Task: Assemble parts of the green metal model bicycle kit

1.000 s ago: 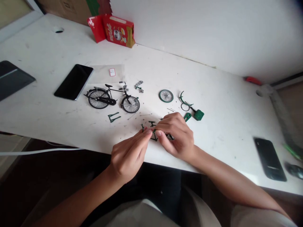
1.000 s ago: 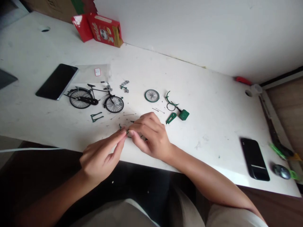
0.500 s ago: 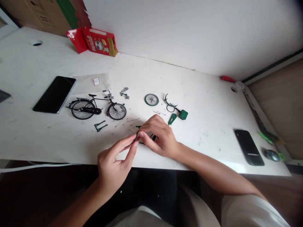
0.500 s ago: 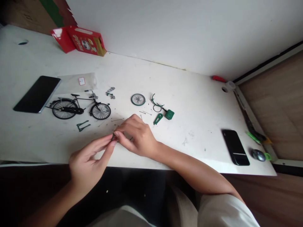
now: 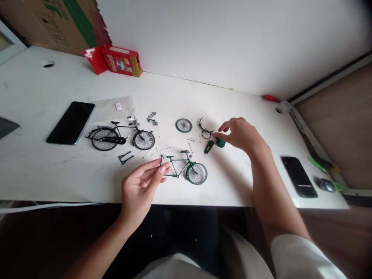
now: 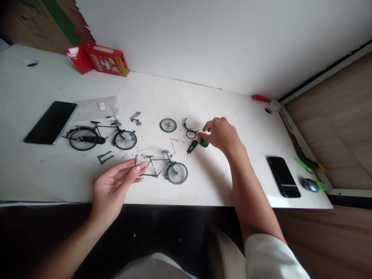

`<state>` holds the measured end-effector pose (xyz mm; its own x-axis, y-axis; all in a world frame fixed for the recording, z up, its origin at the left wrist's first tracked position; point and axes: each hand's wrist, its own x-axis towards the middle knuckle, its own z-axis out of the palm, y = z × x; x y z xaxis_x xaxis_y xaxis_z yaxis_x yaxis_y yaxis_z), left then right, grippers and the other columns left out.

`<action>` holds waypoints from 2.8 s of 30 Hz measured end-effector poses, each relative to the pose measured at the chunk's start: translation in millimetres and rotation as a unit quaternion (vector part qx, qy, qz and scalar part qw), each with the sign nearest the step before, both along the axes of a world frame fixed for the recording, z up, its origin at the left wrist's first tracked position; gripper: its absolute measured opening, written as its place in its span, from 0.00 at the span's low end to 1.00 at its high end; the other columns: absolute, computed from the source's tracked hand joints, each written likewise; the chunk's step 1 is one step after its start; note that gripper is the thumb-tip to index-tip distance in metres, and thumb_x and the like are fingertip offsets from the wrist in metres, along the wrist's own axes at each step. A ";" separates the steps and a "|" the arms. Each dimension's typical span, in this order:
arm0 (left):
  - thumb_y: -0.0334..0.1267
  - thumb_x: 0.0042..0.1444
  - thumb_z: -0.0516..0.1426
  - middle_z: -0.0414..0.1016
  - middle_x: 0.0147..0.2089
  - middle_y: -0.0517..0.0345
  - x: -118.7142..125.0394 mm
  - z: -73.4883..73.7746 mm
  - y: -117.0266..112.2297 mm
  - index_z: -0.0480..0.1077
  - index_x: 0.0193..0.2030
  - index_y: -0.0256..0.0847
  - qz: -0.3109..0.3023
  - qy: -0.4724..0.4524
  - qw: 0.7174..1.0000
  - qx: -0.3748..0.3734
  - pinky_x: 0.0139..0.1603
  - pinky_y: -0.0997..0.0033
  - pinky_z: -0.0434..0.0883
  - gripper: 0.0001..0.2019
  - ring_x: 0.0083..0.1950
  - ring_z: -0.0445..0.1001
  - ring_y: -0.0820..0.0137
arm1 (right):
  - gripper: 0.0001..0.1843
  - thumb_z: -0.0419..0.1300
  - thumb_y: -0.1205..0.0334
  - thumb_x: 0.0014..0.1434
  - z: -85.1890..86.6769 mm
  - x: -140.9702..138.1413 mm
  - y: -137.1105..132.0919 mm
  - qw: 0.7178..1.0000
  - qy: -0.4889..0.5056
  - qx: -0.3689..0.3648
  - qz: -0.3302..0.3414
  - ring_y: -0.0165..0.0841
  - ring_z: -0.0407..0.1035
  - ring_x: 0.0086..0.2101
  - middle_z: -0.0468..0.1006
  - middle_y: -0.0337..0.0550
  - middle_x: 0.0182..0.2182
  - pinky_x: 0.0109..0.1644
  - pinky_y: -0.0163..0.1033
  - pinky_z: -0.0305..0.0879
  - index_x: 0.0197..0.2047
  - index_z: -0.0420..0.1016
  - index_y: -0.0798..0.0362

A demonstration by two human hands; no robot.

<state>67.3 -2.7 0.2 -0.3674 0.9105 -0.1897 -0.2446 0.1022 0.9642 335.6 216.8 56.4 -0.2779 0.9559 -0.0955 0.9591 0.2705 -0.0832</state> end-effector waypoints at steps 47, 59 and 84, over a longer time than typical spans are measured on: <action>0.31 0.60 0.71 0.88 0.44 0.52 4.8 -12.4 1.4 0.81 0.43 0.39 0.057 -0.024 0.994 0.088 0.47 0.68 0.88 0.07 0.46 0.89 0.61 | 0.05 0.61 0.57 0.73 -47.0 -112.2 -125.2 0.674 0.711 -0.174 0.093 0.37 0.87 0.38 0.79 0.36 0.31 0.28 0.33 0.85 0.44 0.70 0.47; 0.31 0.59 0.71 0.88 0.44 0.52 7.2 -11.7 6.0 0.84 0.43 0.40 0.075 0.029 0.992 0.092 0.43 0.71 0.88 0.06 0.42 0.89 0.62 | 0.04 0.64 0.59 0.71 -47.0 -109.0 -122.8 0.701 0.694 -0.137 0.093 0.35 0.85 0.29 0.84 0.37 0.31 0.24 0.33 0.83 0.43 0.74 0.46; 0.36 0.61 0.70 0.88 0.47 0.49 16.8 -8.7 66.0 0.84 0.47 0.38 -0.005 0.106 0.978 0.178 0.53 0.58 0.87 0.09 0.46 0.89 0.59 | 0.19 0.64 0.47 0.70 -42.2 -87.8 -81.9 0.739 0.672 0.030 0.047 0.32 0.82 0.26 0.79 0.35 0.22 0.23 0.34 0.75 0.33 0.65 0.47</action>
<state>84.1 63.3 -8.5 -0.3543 0.9092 0.2186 -0.0362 -0.2470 0.9683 247.8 134.9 14.2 -0.1491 0.9179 0.3677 -0.0012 0.3717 -0.9284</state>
